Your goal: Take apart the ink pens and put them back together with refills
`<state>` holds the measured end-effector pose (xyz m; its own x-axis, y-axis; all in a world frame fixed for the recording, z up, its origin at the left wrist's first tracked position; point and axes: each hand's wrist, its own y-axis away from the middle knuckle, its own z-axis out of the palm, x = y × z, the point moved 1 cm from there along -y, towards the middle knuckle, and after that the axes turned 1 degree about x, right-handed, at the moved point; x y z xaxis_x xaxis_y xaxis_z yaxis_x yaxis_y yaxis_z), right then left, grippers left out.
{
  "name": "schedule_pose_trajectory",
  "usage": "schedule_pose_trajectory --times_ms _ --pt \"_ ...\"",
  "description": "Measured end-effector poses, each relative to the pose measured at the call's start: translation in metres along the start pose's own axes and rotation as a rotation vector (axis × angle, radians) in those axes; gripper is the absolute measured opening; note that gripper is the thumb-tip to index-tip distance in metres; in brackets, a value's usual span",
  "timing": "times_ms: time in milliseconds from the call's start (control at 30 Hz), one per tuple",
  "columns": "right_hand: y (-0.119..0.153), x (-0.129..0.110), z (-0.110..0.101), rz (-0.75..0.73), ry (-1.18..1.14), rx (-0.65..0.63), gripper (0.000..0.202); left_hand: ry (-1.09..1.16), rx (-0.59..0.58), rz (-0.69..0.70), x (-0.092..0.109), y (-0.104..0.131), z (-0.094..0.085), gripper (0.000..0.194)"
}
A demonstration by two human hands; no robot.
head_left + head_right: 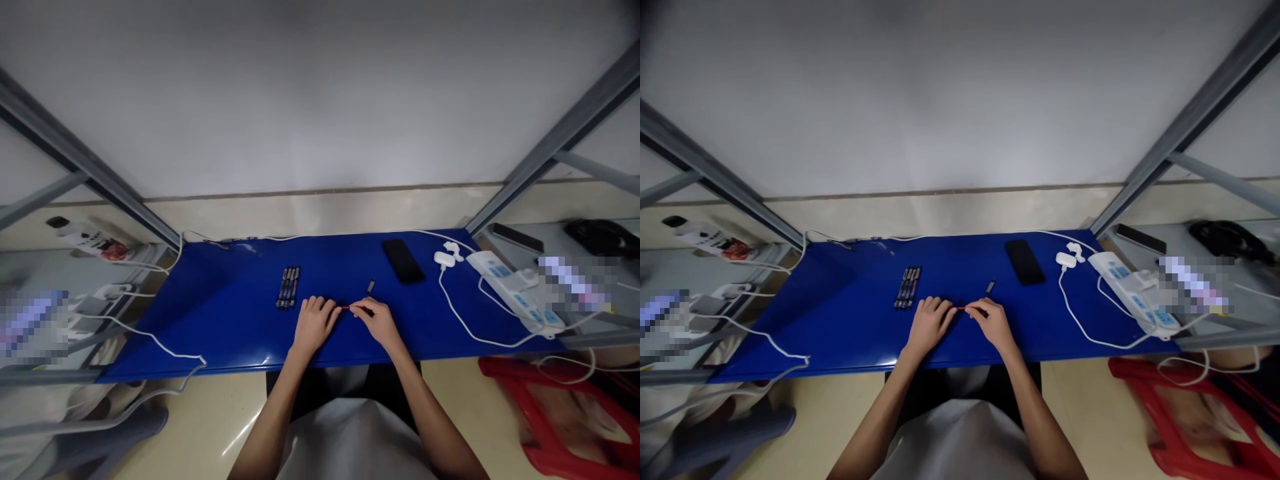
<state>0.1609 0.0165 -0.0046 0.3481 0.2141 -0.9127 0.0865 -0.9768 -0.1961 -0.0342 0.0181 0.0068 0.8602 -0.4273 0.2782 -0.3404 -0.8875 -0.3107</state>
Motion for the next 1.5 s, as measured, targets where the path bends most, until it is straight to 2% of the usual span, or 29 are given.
schedule_pose_trajectory --times_ms 133,267,333,467,533,667,767,967,1067,1200,1500 --pt "-0.001 -0.004 0.004 -0.090 0.111 -0.077 0.020 -0.013 -0.043 0.054 0.002 0.000 0.000 0.030" --pt "0.000 -0.007 0.004 -0.113 0.129 -0.036 0.018 0.023 -0.026 0.023 0.000 -0.001 0.002 0.029" --pt "0.001 -0.006 0.002 -0.119 0.137 0.054 0.021 0.025 -0.001 -0.009 -0.001 -0.001 0.003 0.029" --pt "0.001 0.004 -0.002 -0.102 0.308 0.407 0.028 0.009 0.040 -0.083 -0.003 0.000 0.004 0.029" --pt "-0.001 0.011 -0.001 -0.080 0.432 0.511 0.030 -0.009 0.046 -0.103 -0.003 0.000 0.004 0.029" --pt "-0.002 0.018 0.005 -0.024 0.618 0.452 0.026 -0.034 0.036 -0.114 -0.002 0.001 0.004 0.030" --pt "-0.001 0.018 0.007 -0.028 0.629 0.378 0.022 -0.042 0.034 -0.118 -0.002 0.000 0.004 0.031" --pt "0.000 0.013 0.002 -0.070 0.316 0.316 0.023 -0.034 0.038 -0.119 -0.003 0.000 0.004 0.030" --pt "0.001 0.012 -0.002 -0.015 0.160 0.296 0.022 -0.026 0.039 -0.121 -0.003 0.000 0.004 0.030" --pt "0.003 0.012 -0.007 0.095 -0.021 0.341 0.025 -0.022 0.042 -0.125 -0.003 0.000 0.004 0.030" --pt "0.004 0.009 -0.006 0.097 -0.093 0.320 0.024 -0.021 0.036 -0.118 -0.003 0.000 0.006 0.031"
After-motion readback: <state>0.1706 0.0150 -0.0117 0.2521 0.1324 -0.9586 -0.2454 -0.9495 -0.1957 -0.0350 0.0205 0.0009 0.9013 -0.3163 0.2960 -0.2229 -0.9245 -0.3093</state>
